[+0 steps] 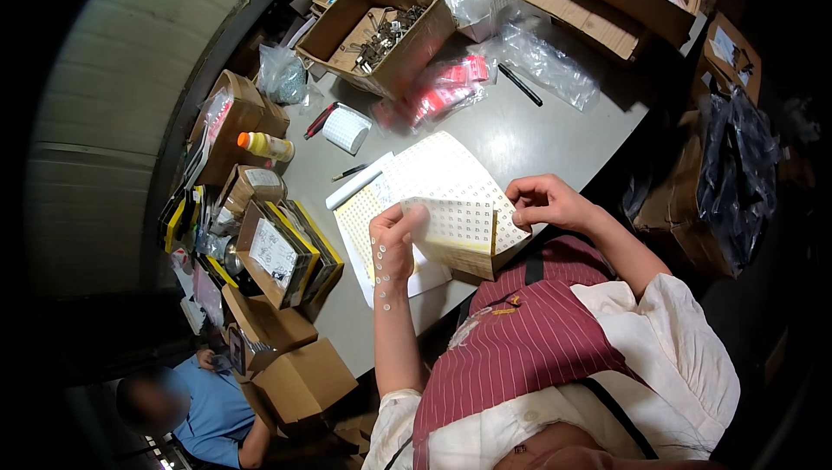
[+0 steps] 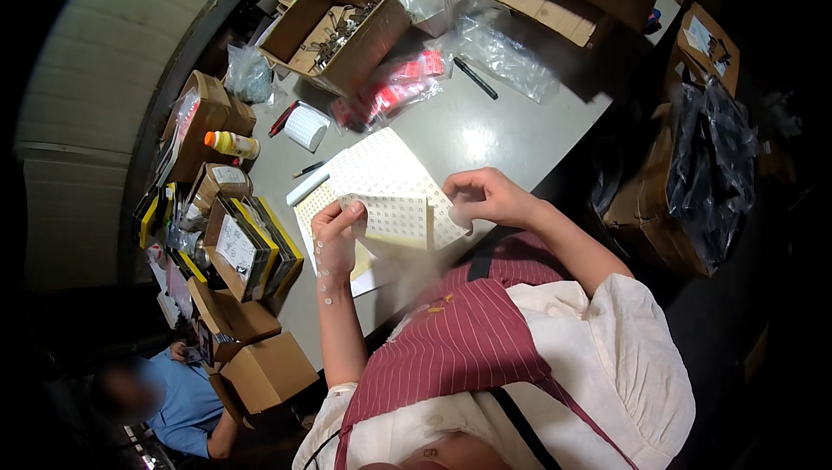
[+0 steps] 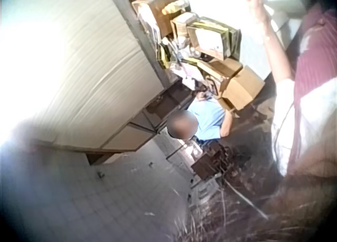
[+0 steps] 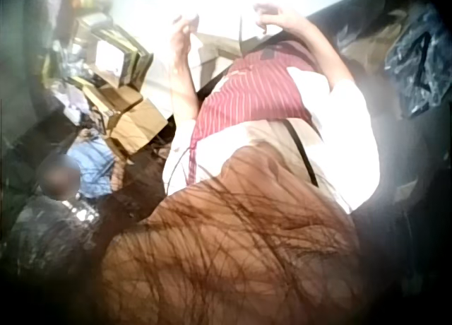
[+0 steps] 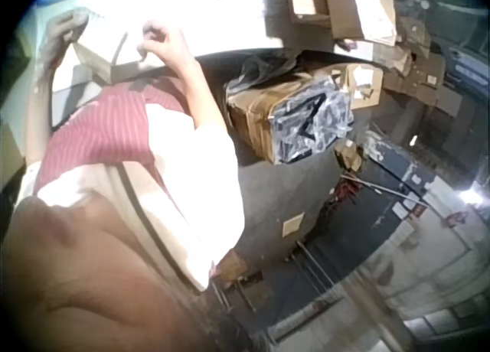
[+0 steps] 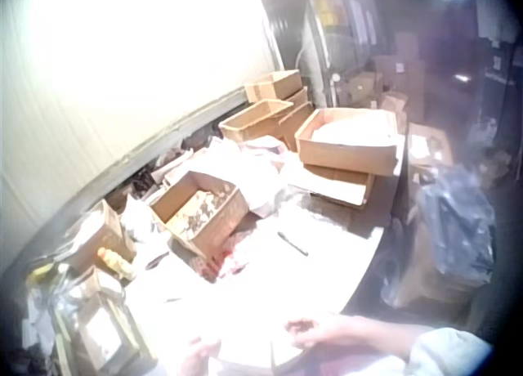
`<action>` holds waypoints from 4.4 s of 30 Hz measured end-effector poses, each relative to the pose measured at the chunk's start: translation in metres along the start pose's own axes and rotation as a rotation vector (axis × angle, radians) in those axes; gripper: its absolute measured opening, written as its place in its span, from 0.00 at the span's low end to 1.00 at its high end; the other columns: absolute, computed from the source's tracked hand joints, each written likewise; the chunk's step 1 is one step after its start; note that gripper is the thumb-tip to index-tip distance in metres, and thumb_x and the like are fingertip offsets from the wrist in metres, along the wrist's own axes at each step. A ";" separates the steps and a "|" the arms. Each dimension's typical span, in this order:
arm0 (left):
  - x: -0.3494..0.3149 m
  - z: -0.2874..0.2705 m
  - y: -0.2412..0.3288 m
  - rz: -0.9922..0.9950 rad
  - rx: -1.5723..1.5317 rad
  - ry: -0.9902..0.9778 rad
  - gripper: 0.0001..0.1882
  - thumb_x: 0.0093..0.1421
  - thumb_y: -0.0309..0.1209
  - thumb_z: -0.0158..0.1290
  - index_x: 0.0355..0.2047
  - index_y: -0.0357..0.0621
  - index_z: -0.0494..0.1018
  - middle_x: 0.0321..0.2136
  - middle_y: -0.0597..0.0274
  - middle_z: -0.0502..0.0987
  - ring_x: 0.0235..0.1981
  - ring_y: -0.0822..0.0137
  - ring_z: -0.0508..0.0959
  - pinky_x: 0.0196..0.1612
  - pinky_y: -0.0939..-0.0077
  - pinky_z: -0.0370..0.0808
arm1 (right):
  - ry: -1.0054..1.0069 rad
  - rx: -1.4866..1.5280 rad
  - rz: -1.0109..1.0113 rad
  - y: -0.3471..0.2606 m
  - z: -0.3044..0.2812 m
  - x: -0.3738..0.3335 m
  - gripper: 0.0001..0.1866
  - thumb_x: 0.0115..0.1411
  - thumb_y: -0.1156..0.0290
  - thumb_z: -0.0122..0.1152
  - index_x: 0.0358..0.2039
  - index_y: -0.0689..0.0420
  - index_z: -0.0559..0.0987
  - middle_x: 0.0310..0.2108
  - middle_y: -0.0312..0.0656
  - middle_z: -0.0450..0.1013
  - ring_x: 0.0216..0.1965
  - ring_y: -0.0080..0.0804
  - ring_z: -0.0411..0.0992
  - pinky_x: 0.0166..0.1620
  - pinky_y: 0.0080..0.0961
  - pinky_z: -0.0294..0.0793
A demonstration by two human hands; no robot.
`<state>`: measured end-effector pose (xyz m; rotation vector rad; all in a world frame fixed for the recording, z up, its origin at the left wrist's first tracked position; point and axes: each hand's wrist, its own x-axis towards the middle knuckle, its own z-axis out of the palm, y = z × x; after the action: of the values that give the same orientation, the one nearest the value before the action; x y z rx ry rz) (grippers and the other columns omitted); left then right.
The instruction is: The person sits on the floor and peels small square stickers from a yellow backing sheet. They handle the sheets with both hands, separating individual stickers and placing them onto the floor surface.
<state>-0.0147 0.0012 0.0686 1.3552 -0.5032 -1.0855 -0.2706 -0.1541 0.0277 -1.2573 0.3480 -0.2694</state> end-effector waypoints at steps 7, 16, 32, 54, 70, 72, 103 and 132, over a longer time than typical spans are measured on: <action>0.002 0.011 0.003 0.036 0.032 0.017 0.15 0.56 0.28 0.62 0.40 0.29 0.81 0.33 0.59 0.83 0.32 0.73 0.78 0.41 0.80 0.72 | -0.004 -0.054 -0.026 -0.009 -0.010 0.001 0.08 0.61 0.74 0.64 0.37 0.65 0.78 0.28 0.33 0.74 0.30 0.16 0.72 0.34 0.19 0.72; -0.003 0.022 0.006 0.086 0.061 -0.001 0.11 0.55 0.27 0.62 0.36 0.29 0.82 0.31 0.60 0.83 0.32 0.73 0.78 0.42 0.79 0.71 | -0.023 -0.021 -0.103 -0.016 -0.018 0.009 0.08 0.64 0.73 0.63 0.35 0.65 0.77 0.25 0.35 0.74 0.26 0.20 0.72 0.31 0.22 0.71; -0.027 0.026 0.025 0.174 0.152 -0.049 0.08 0.55 0.24 0.63 0.33 0.28 0.82 0.28 0.54 0.84 0.29 0.68 0.81 0.38 0.75 0.77 | -0.028 0.017 -0.154 -0.030 -0.010 0.015 0.10 0.62 0.70 0.65 0.30 0.64 0.78 0.25 0.33 0.73 0.28 0.16 0.70 0.31 0.18 0.70; -0.036 0.002 0.037 0.274 0.428 -0.211 0.09 0.54 0.20 0.64 0.37 0.32 0.84 0.29 0.54 0.84 0.31 0.68 0.83 0.37 0.76 0.79 | -0.036 0.030 -0.257 -0.059 0.012 0.026 0.10 0.64 0.73 0.61 0.26 0.63 0.78 0.22 0.35 0.74 0.23 0.18 0.71 0.28 0.19 0.70; -0.027 0.000 0.053 0.399 0.677 -0.177 0.10 0.51 0.23 0.65 0.36 0.40 0.86 0.25 0.55 0.84 0.25 0.69 0.81 0.32 0.76 0.76 | -0.027 -0.099 -0.368 -0.073 0.009 0.052 0.12 0.65 0.71 0.62 0.25 0.63 0.77 0.21 0.35 0.73 0.21 0.18 0.70 0.25 0.20 0.69; -0.027 -0.001 0.052 0.406 0.687 -0.177 0.10 0.51 0.24 0.65 0.36 0.40 0.86 0.25 0.55 0.84 0.25 0.69 0.81 0.32 0.76 0.76 | -0.025 -0.108 -0.358 -0.075 0.010 0.053 0.13 0.65 0.70 0.62 0.24 0.63 0.77 0.20 0.34 0.73 0.21 0.18 0.69 0.25 0.20 0.68; -0.037 -0.004 0.054 0.449 0.789 -0.240 0.08 0.52 0.24 0.64 0.34 0.37 0.84 0.26 0.54 0.83 0.26 0.66 0.83 0.32 0.76 0.77 | 0.018 -0.189 -0.467 -0.097 0.013 0.063 0.17 0.66 0.69 0.61 0.20 0.62 0.75 0.17 0.35 0.71 0.18 0.18 0.68 0.21 0.20 0.66; -0.038 -0.028 0.062 0.633 0.548 -0.060 0.09 0.53 0.22 0.62 0.35 0.35 0.84 0.65 0.43 0.67 0.64 0.52 0.70 0.60 0.64 0.71 | 0.112 -0.449 -0.354 -0.056 0.049 0.100 0.30 0.59 0.65 0.70 0.60 0.61 0.72 0.50 0.45 0.77 0.50 0.27 0.75 0.52 0.27 0.74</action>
<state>0.0111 0.0386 0.1315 1.4732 -1.2433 -0.4734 -0.1597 -0.1655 0.0837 -1.7528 0.2879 -0.5886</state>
